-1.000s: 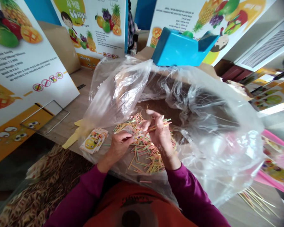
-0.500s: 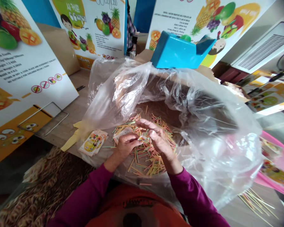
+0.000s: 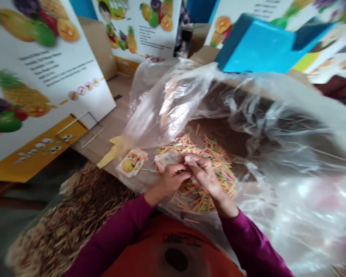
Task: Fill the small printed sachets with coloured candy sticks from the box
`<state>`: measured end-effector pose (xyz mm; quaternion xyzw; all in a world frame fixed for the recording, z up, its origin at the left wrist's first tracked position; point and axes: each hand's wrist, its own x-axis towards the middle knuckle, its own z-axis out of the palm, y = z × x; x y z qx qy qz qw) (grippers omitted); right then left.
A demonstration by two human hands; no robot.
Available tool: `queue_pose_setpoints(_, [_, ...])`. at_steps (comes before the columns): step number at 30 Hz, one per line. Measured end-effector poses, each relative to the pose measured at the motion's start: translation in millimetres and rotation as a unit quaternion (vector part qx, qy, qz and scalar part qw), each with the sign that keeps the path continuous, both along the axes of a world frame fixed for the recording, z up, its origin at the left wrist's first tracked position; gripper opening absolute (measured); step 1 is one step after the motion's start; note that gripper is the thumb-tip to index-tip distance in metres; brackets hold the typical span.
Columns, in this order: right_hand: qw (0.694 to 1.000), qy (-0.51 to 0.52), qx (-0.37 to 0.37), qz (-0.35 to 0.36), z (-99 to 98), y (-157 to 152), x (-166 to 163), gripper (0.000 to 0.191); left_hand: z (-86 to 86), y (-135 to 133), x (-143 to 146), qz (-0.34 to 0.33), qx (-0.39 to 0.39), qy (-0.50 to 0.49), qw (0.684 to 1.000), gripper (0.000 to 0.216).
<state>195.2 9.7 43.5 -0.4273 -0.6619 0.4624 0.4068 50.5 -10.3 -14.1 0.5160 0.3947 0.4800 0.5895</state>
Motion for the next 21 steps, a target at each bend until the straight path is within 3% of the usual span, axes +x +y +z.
queue_pose_setpoints(4, [0.995, 0.003, 0.014, -0.101, -15.2, -2, 7, 0.045, -9.4, -1, 1, 0.068, 0.014, 0.040, 0.997, 0.019])
queue_pose_setpoints(6, [0.995, -0.015, 0.023, -0.091, -11.0, -7, 15, 0.041, -7.2, -2, -4, 0.101, 0.023, 0.038, 0.994, 0.021])
queue_pose_setpoints(10, [0.995, -0.098, 0.031, 0.011, -1.4, -22, 26, 0.027, 7.0, -5, -14, 0.096, 0.094, 0.034, 0.990, 0.022])
queue_pose_setpoints(13, [0.991, -0.103, 0.063, -0.050, -5.7, -32, 24, 0.022, 14.7, -15, -17, 0.104, 0.115, 0.051, 0.987, 0.023])
queue_pose_setpoints(16, [0.992, -0.039, 0.061, -0.108, -13.4, -39, 13, 0.016, 12.9, -27, -27, 0.062, 0.132, 0.107, 0.984, 0.048])
queue_pose_setpoints(19, [0.999, 0.026, 0.021, -0.035, -15.9, -47, -2, 0.014, 8.6, -36, -59, 0.067, 0.178, 0.203, 0.961, 0.037])
queue_pose_setpoints(21, [1.000, 0.025, 0.006, 0.017, -17.4, -50, -4, 0.025, 7.0, -34, -94, 0.140, 0.195, 0.294, 0.925, 0.035])
